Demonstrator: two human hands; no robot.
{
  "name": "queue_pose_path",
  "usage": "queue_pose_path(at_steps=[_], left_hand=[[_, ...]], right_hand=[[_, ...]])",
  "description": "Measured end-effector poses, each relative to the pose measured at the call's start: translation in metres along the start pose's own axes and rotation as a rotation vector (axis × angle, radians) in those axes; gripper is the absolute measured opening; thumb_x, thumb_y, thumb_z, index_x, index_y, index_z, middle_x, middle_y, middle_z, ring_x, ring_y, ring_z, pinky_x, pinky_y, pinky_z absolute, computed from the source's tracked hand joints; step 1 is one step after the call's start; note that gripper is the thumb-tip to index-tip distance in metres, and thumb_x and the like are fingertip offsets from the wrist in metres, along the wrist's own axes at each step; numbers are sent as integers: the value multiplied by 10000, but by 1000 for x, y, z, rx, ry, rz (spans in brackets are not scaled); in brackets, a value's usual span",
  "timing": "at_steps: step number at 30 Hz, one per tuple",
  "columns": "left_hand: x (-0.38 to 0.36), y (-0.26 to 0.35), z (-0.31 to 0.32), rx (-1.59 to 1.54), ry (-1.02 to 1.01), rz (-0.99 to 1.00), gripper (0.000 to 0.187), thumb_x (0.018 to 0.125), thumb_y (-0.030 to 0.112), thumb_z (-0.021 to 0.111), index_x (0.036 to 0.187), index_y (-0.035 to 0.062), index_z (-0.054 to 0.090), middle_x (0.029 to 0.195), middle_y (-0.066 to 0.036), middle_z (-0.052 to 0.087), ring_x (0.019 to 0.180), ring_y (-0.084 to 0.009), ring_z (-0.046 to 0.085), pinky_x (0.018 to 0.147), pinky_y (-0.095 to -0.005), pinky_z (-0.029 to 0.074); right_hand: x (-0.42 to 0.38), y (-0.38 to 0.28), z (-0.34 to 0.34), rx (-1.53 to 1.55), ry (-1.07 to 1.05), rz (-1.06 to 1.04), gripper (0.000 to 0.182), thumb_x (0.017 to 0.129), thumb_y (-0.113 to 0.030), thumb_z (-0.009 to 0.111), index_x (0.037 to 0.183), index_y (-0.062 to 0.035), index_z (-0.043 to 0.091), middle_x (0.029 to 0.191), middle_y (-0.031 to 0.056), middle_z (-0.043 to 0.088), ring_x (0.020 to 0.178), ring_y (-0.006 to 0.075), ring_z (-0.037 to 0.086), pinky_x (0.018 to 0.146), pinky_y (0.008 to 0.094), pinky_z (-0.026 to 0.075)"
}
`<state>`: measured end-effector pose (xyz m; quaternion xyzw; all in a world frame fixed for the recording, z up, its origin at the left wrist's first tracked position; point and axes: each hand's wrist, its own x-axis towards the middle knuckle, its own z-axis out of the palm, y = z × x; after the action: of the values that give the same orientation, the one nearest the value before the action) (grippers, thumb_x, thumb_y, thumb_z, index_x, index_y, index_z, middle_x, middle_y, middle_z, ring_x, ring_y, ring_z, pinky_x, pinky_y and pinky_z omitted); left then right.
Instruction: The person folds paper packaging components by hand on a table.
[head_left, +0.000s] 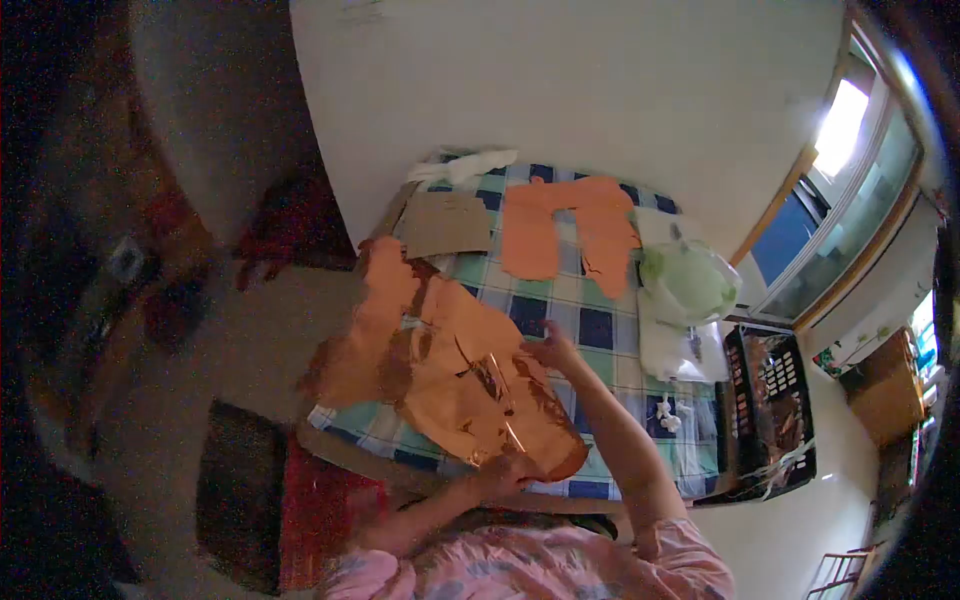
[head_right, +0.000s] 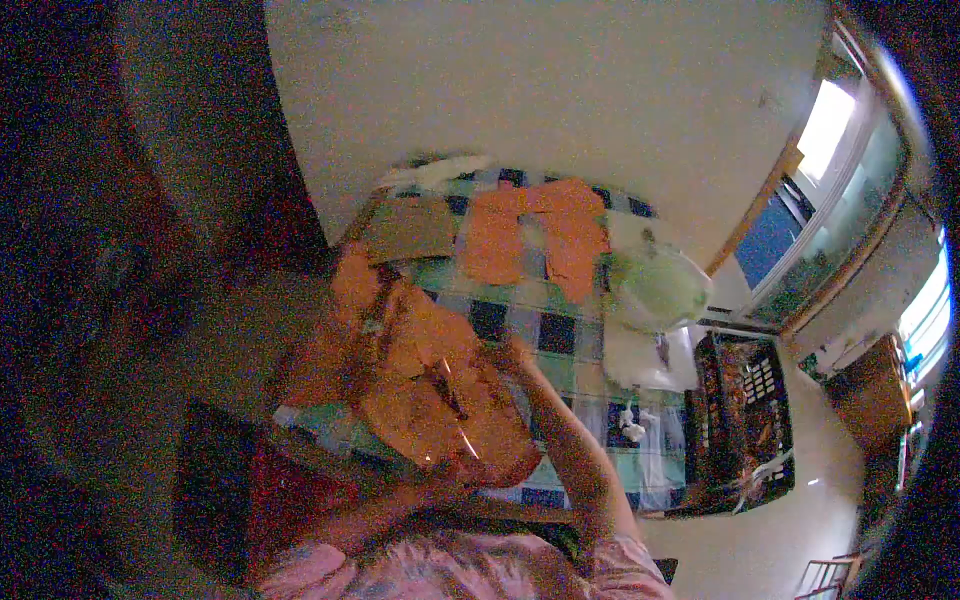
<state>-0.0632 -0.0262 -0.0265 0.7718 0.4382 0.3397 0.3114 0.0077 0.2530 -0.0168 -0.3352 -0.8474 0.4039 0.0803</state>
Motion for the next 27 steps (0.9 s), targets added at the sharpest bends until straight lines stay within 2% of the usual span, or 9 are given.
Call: queue_pose_path(at_steps=[2, 5, 8, 9, 11, 15, 17, 22, 27], left_hand=[[-6, -3, 11, -19, 13, 4, 224, 783, 139, 627, 999, 109, 678, 947, -101, 658, 936, -280, 618, 821, -396, 479], [-5, 3, 12, 42, 146, 64, 209, 769, 137, 635, 968, 109, 691, 958, -90, 661, 947, -264, 620, 842, -389, 482], [1, 2, 8, 131, 303, 94, 201, 755, 110, 629, 942, 102, 701, 986, -81, 665, 967, -251, 620, 855, -380, 485], [0, -7, 12, 136, 310, 49, 199, 751, 97, 624, 933, 98, 703, 997, -79, 665, 979, -249, 618, 859, -380, 485], [3, -14, 11, 171, 285, -45, 214, 748, 78, 616, 942, 96, 702, 1023, -76, 662, 1011, -247, 606, 876, -382, 476], [20, -13, -9, 276, 189, 24, 282, 736, 70, 614, 1008, 98, 679, 1053, -72, 647, 1076, -248, 567, 932, -387, 439], [26, -7, -18, 290, 165, 111, 307, 730, 71, 613, 1032, 97, 665, 1058, -73, 639, 1093, -250, 553, 951, -386, 424], [21, -12, -20, 334, 94, 137, 283, 732, 57, 606, 1009, 92, 653, 1091, -78, 626, 1102, -266, 546, 959, -387, 415], [23, -7, -30, 237, 139, 129, 275, 722, 63, 634, 995, 91, 648, 1120, -110, 608, 1123, -287, 526, 978, -424, 395]], right_hand=[[-13, -35, 8, -71, 110, 151, 366, 778, -354, 718, 918, -36, 605, 771, 83, 634, 650, 152, 579, 565, 328, 447], [-17, -42, 12, 185, 363, 278, 278, 793, -269, 713, 793, -22, 587, 716, 53, 590, 648, 135, 540, 572, 311, 439], [-27, 15, -6, 230, 862, -227, 196, 849, -107, 654, 732, -41, 511, 618, -1, 490, 578, 82, 478, 500, 260, 402], [-47, 13, -20, 571, 900, -186, 200, 857, -96, 640, 723, -50, 500, 610, -7, 489, 564, 69, 467, 487, 243, 391], [-78, 27, -44, 763, 964, -69, 201, 870, -77, 616, 713, -61, 492, 608, -6, 501, 545, 58, 462, 470, 220, 377], [-118, 121, -48, 389, 1076, 142, 174, 862, -79, 617, 723, -65, 513, 584, -5, 493, 520, 94, 487, 472, 250, 395], [-135, 128, -52, 124, 1027, 262, 198, 861, -232, 615, 814, -47, 561, 700, 100, 589, 657, 218, 585, 577, 352, 439], [-153, 97, -56, -91, 909, 431, 276, 832, -334, 633, 871, -65, 583, 791, 163, 647, 737, 365, 624, 630, 460, 458], [-157, 39, -63, -205, 992, 566, 306, 830, -368, 635, 887, -74, 576, 731, 150, 624, 698, 360, 613, 613, 462, 454]])
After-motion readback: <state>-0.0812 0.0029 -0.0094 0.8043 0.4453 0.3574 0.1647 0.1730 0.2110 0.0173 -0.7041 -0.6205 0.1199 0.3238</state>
